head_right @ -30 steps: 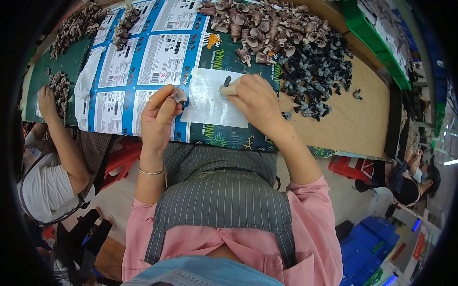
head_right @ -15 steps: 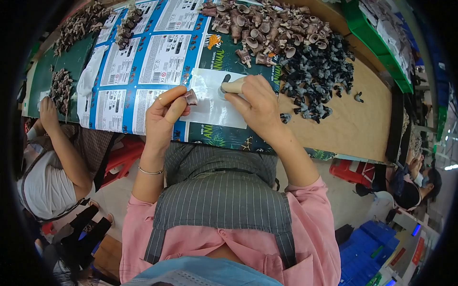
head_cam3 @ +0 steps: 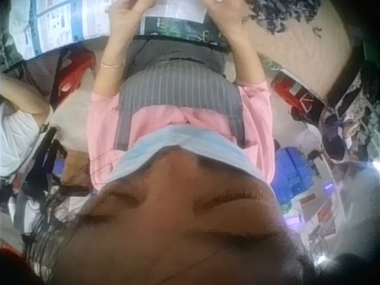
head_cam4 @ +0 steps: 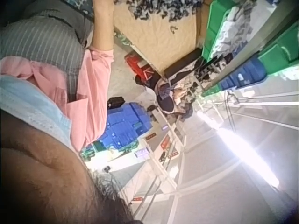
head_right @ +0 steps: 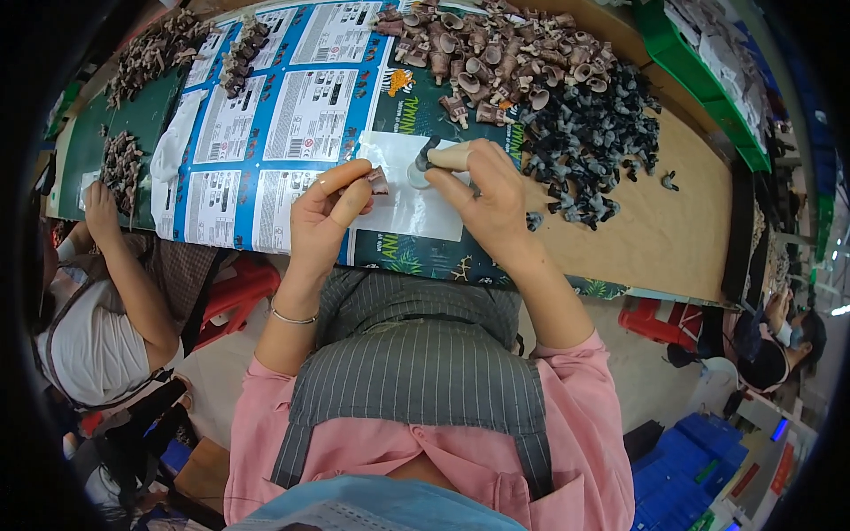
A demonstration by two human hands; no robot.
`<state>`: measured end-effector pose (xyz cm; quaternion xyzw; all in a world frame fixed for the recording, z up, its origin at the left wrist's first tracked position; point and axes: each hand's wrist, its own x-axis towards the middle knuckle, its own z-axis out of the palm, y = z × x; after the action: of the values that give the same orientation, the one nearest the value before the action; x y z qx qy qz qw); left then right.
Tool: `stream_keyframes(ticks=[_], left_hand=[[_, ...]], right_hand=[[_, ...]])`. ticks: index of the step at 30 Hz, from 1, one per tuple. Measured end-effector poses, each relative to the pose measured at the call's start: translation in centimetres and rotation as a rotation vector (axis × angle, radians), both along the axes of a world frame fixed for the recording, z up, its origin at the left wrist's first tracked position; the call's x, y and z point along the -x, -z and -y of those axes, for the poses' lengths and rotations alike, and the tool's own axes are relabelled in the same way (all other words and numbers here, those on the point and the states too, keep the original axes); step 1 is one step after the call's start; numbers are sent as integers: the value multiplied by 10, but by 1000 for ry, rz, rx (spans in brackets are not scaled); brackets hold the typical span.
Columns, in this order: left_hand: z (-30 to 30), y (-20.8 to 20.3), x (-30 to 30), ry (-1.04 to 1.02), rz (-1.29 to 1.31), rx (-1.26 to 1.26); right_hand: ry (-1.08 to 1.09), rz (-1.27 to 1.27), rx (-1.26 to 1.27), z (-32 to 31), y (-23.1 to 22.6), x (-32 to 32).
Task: The person assembles two different small plastic components by hand at a workbench.
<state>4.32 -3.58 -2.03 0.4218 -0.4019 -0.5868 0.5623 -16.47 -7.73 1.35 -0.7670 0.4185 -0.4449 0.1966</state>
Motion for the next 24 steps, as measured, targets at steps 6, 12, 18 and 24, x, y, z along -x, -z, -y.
stream_keyframes(ticks=[6,12,18,24], left_hand=[[3,-9,3,57,-229,-206],[-3,-1,8,93,-770,-297],[-4,-5,-1,-147,-570,-138],[7,-13,-42,-174,151,98]], right_hand=[[-79,277,-123,-5,-4,-9],[-174,259,-139,-17,-8,-33],[-142,167,0,-15,-1,-63],[-213,32,-255,-21,16,-83]])
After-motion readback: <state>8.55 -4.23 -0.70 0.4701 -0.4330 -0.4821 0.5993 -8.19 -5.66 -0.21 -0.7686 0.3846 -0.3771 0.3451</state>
